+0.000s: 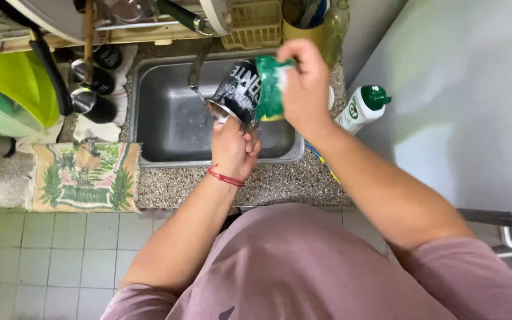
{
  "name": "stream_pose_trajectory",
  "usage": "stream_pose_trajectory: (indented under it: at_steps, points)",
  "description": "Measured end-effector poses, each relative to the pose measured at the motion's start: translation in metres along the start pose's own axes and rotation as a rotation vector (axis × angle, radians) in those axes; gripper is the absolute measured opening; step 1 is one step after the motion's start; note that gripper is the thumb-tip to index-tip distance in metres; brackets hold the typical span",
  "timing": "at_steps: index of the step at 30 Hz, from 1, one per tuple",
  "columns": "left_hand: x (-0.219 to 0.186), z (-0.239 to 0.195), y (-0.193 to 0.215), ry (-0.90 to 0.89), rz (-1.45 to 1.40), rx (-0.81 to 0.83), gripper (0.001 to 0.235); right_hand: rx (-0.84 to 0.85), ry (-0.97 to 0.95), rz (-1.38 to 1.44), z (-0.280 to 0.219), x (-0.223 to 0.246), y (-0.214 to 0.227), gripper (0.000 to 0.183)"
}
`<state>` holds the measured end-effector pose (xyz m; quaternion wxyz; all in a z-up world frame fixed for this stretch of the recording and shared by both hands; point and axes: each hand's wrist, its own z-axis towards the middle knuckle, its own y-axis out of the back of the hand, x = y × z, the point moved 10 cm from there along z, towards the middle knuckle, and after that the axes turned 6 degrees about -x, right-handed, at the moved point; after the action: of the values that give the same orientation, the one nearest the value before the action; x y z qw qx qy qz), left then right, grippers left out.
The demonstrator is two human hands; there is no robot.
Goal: The person washes several black cups in a kitchen sink using a sponge and dish soap. They scrub the inside and outside of each cup, rinse them under running water, and place them in a dish rack.
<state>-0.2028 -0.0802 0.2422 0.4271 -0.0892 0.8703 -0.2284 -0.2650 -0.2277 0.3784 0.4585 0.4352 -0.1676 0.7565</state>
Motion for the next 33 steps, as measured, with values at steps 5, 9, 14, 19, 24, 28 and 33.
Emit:
stream_pose_trajectory:
  at_steps: [5,9,14,19,24,28,33]
  points:
    - [0.004,0.003,0.001,0.031,-0.076,0.006,0.013,-0.022,0.128,0.351,-0.032,0.014,0.018,0.018]
    - [0.005,-0.011,-0.003,0.032,-0.085,-0.004,0.008,0.069,0.148,0.376,-0.046,0.046,0.016,0.038]
    - [0.011,-0.003,0.005,-0.024,-0.056,-0.031,0.013,0.158,-0.104,0.236,-0.068,0.001,0.011,0.051]
    - [0.004,-0.023,-0.011,0.025,-0.079,-0.013,0.013,0.017,0.373,-0.209,-0.057,-0.024,0.029,0.016]
    - [-0.005,-0.031,-0.021,0.033,-0.090,-0.015,0.011,0.054,0.647,-0.332,-0.079,0.011,0.016,0.012]
    - [-0.019,-0.040,-0.030,0.001,-0.005,0.064,0.015,0.122,0.712,-0.337,-0.074,-0.004,0.012,0.007]
    - [-0.006,-0.038,-0.024,0.014,0.076,0.070,0.019,0.099,0.574,-0.310,-0.004,0.065,0.015,0.013]
